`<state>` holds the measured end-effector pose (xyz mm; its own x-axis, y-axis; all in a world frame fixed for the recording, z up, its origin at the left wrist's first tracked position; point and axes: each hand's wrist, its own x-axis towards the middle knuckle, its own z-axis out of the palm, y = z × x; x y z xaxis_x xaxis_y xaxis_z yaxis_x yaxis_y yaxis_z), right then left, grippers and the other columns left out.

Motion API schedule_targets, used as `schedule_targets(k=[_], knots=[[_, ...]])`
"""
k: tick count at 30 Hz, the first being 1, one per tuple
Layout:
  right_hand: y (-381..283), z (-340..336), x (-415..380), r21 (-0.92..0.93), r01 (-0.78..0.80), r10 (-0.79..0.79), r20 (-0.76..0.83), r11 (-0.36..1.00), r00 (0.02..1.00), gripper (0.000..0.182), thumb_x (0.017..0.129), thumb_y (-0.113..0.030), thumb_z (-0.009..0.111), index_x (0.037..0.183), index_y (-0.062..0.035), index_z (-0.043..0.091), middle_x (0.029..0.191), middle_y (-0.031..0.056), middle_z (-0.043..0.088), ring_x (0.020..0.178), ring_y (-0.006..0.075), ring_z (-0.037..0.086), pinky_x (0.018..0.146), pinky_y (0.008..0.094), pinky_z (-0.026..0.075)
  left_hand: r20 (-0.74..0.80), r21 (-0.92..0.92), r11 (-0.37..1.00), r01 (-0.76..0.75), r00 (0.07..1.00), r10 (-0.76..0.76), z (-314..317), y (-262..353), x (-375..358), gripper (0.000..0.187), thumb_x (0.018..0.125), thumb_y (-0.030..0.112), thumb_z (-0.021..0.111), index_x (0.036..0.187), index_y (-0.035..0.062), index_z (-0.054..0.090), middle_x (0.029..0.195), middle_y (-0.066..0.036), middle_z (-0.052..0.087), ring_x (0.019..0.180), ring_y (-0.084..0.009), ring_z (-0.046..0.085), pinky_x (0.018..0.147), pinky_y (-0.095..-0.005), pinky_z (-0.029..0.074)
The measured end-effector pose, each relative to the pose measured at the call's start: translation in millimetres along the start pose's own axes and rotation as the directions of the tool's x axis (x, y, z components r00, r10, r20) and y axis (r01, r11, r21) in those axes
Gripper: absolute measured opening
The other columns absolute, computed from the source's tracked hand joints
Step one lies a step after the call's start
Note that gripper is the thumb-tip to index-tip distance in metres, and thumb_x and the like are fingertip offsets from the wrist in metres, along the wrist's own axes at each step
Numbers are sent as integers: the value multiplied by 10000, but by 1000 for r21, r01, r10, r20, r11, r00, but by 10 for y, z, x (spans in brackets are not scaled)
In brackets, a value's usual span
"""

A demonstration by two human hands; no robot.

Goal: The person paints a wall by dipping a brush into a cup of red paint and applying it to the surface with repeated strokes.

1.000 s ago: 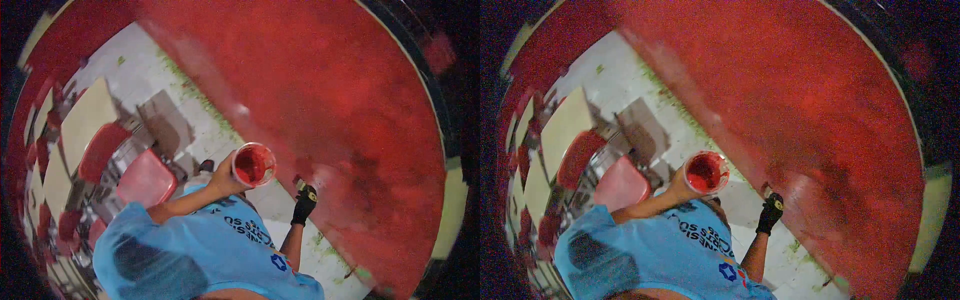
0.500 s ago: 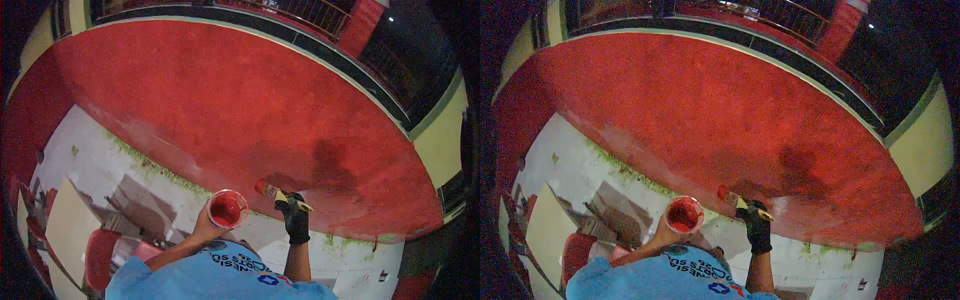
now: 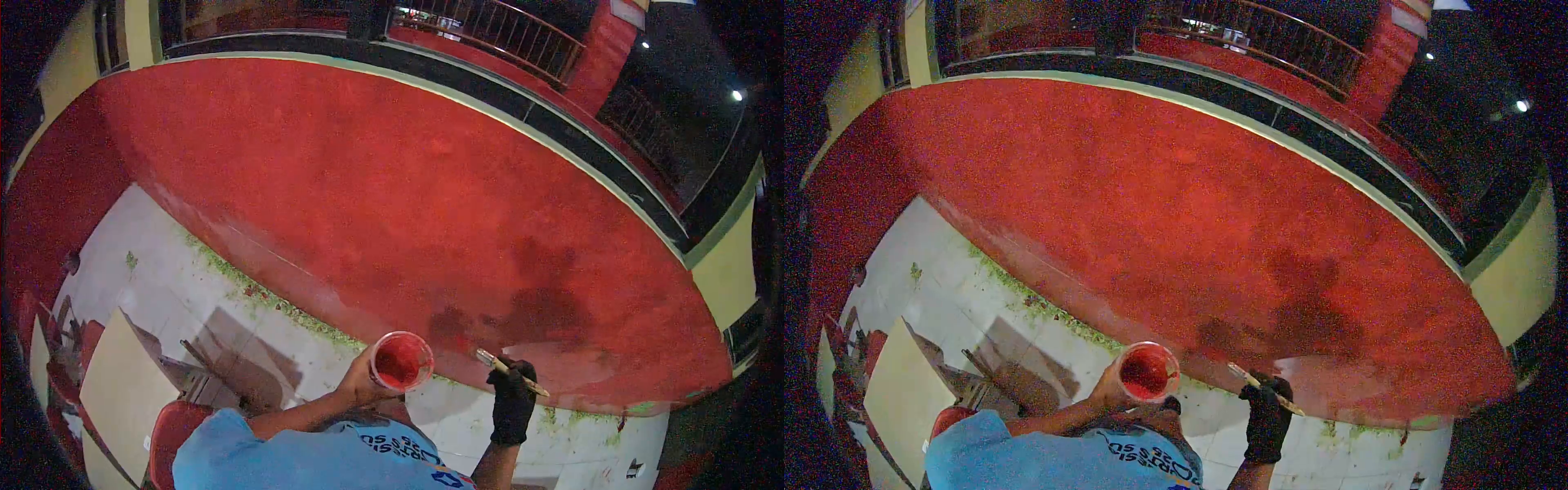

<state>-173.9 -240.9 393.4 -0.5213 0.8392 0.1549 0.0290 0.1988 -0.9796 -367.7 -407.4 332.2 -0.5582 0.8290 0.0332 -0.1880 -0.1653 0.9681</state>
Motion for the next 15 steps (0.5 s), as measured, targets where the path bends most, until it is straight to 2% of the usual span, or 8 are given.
schedule_targets(k=[2,3,7,8,9,12,13,15], knots=[[-39,-8,51,62,-44,50,-99,997,994,179,829,-186,527,839,-10,494,837,80,565,676,157,542,649,281,443,-15,-34,999,23,1000,-24,37,7,4,824,506,125,831,1211,60,409,1150,-75,516,1068,-181,489,916,-337,396],[-98,69,34,185,28,-3,-133,982,991,162,834,-172,514,819,-12,496,834,87,565,693,165,554,661,297,454,-21,-26,1000,16,1000,-16,42,46,-9,824,506,125,831,1211,60,409,1150,-75,516,1068,-181,489,916,-337,396],[-28,-31,176,86,60,-59,-10,994,998,110,829,-128,499,813,-20,515,829,90,565,740,191,565,689,321,457,-9,35,999,-33,999,33,89,138,28,801,525,134,820,1209,59,410,1169,-81,504,1085,-185,480,927,-344,387],[55,-68,237,-236,250,-244,56,939,968,131,845,-156,490,841,-26,477,812,83,541,719,174,535,662,294,436,17,18,998,-54,998,54,100,139,46,796,529,134,816,1209,58,409,1176,-81,499,1092,-187,476,933,-346,384],[120,-91,279,-513,423,-391,175,747,903,158,862,-184,482,868,-32,439,794,76,516,698,158,505,636,267,416,8,21,998,-56,998,56,119,164,75,796,529,134,816,1209,58,409,1176,-81,499,1092,-187,476,933,-346,384],[94,-95,288,-567,380,-398,99,731,912,152,867,-180,477,849,-33,445,793,73,514,699,165,507,632,271,417,4,85,993,-88,996,88,167,195,175,808,521,139,821,1209,56,407,1177,-80,499,1094,-190,477,935,-353,386],[21,-88,291,-564,384,-398,104,731,911,152,867,-180,477,849,-33,445,793,73,514,699,165,507,632,271,417,25,29,997,-75,997,75,169,128,200,821,515,140,825,1213,53,403,1177,-80,499,1096,-192,475,937,-354,385],[-230,-27,316,-177,87,-83,31,980,996,102,825,-113,477,812,-37,543,811,101,554,774,216,545,708,317,426,46,-28,998,-56,997,58,201,103,238,833,509,142,828,1217,50,399,1177,-81,499,1098,-193,474,939,-355,384]])
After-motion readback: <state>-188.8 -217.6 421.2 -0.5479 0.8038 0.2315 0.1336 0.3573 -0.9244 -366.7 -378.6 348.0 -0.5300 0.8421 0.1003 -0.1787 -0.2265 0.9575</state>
